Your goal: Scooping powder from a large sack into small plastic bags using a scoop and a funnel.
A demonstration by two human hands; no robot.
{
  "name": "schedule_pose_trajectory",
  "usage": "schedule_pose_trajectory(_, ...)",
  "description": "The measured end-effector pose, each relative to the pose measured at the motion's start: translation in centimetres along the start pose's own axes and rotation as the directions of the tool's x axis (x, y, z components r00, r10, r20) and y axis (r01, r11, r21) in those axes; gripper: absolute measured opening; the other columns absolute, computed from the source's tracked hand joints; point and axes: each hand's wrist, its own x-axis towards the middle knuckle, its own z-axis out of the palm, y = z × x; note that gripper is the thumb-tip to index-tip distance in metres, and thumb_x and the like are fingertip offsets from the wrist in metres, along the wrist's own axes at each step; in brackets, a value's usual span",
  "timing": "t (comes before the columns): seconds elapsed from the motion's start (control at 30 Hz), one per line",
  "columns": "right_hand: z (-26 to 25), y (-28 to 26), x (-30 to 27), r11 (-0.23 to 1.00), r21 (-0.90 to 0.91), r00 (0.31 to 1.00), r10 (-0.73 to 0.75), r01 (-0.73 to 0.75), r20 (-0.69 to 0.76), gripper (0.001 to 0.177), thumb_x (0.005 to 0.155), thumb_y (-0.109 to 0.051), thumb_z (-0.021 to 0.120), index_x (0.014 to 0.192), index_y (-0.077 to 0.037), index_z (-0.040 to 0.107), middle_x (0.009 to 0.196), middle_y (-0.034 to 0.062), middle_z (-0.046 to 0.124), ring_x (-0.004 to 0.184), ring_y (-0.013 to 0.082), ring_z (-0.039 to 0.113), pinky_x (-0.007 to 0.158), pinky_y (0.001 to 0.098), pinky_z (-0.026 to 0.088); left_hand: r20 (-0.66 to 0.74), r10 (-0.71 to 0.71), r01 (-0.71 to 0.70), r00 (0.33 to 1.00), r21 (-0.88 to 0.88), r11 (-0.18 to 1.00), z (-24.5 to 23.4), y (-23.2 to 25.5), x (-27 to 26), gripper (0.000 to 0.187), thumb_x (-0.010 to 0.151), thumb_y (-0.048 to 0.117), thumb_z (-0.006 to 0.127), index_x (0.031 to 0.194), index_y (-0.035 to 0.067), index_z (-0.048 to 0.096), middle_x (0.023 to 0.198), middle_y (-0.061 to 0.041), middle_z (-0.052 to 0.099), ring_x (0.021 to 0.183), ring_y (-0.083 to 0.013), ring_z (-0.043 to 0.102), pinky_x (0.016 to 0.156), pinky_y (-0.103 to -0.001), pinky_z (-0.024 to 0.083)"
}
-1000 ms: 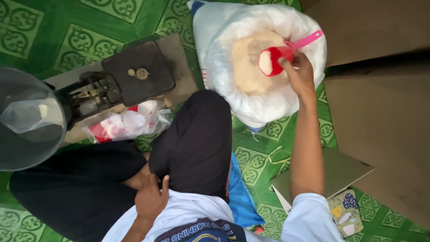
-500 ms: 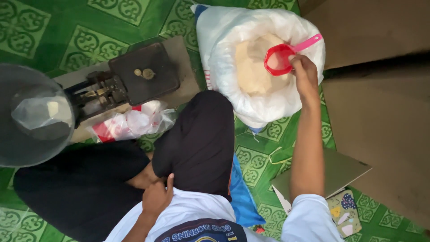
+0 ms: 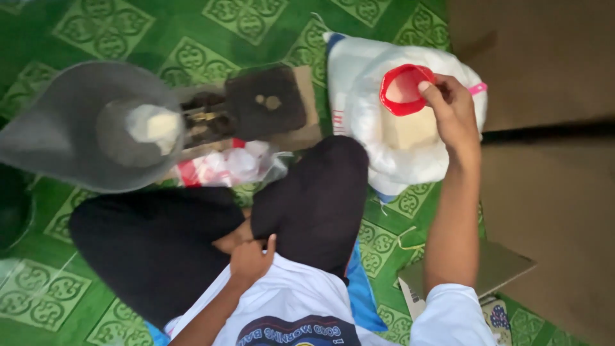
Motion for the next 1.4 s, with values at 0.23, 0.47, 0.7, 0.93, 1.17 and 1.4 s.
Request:
schedule_pose_trajectory(0.23,6.1,-7.4,-1.6,0.959,0.097,0.955,-0.278,0.268,0.104,0.053,0.104,-0.038,0.065,0.125,0.010,0.059,0.104,0.0253,0.058,0.101,0.0322,0.058,0.090,0.0459,0.051,0.092,-0.009,0.018,0.996,-0.100,0.995,-2.6,-0.1,-0.4,0.066,0.093,0.057,0.034,0.081,0.011,0.079,0.071,-0.017,0.072,0.080,-0.0367,0.073,0.073,-0.045,0.057)
schedule_pose_trajectory(0.47,12.8,-15.2,-3.8,0.948,0.025,0.933,-0.317,0.317,0.171,0.042,0.096,-0.037,0.059,0.122,-0.004,0.061,0.112,0.0052,0.065,0.099,0.0132,0.058,0.085,0.0266,0.047,-0.300,0.176,-0.198,0.938,-0.045,0.979,1.8,-1.9,0.5,0.063,0.095,0.049,0.044,0.061,0.002,0.071,0.060,-0.019,0.065,0.056,-0.0425,0.064,0.053,-0.054,0.048)
schedule_pose_trajectory(0.7,19.4,-18.2,-5.2,0.897,0.021,0.874,-0.436,0.442,0.216,0.042,0.093,-0.032,0.066,0.122,-0.003,0.059,0.112,0.0060,0.063,0.095,0.0141,0.057,0.080,0.0245,0.049,-0.319,0.182,-0.243,0.930,-0.160,0.957,1.4,-2.3,0.6,0.061,0.095,0.045,0.046,0.058,0.003,0.069,0.059,-0.020,0.065,0.055,-0.0428,0.063,0.052,-0.055,0.048)
schedule_pose_trajectory(0.93,23.7,-20.7,-6.7,0.786,-0.006,0.764,-0.599,0.618,0.241,0.043,0.091,-0.015,0.074,0.124,0.006,0.054,0.114,0.0174,0.056,0.097,0.0241,0.061,0.085,0.0323,0.054,-0.326,0.202,-0.269,0.924,-0.177,0.947,1.3,-2.6,0.6,0.059,0.095,0.045,0.046,0.061,0.002,0.069,0.061,-0.021,0.065,0.057,-0.0434,0.063,0.054,-0.056,0.048)
schedule_pose_trajectory(1.17,25.5,-22.2,-8.0,0.674,-0.182,0.698,-0.682,0.715,0.218,0.053,0.085,-0.016,0.083,0.124,0.005,0.054,0.113,0.0175,0.049,0.100,0.0281,0.057,0.082,0.0371,0.053,-0.366,0.187,-0.280,0.912,-0.219,0.935,1.2,-2.7,0.6,0.057,0.094,0.043,0.048,0.059,0.003,0.068,0.060,-0.021,0.065,0.055,-0.0451,0.063,0.051,-0.057,0.047)
schedule_pose_trajectory(1.4,26.9,-22.5,-9.0,0.675,-0.219,0.710,-0.669,0.704,0.221,0.056,0.084,-0.019,0.084,0.124,0.006,0.054,0.113,0.0179,0.048,0.103,0.0298,0.056,0.081,0.0366,0.053,-0.266,0.210,-0.270,0.941,-0.215,0.939,0.3,-2.7,0.3,0.058,0.096,0.043,0.045,0.063,0.002,0.071,0.062,-0.021,0.066,0.057,-0.0424,0.065,0.054,-0.054,0.049)
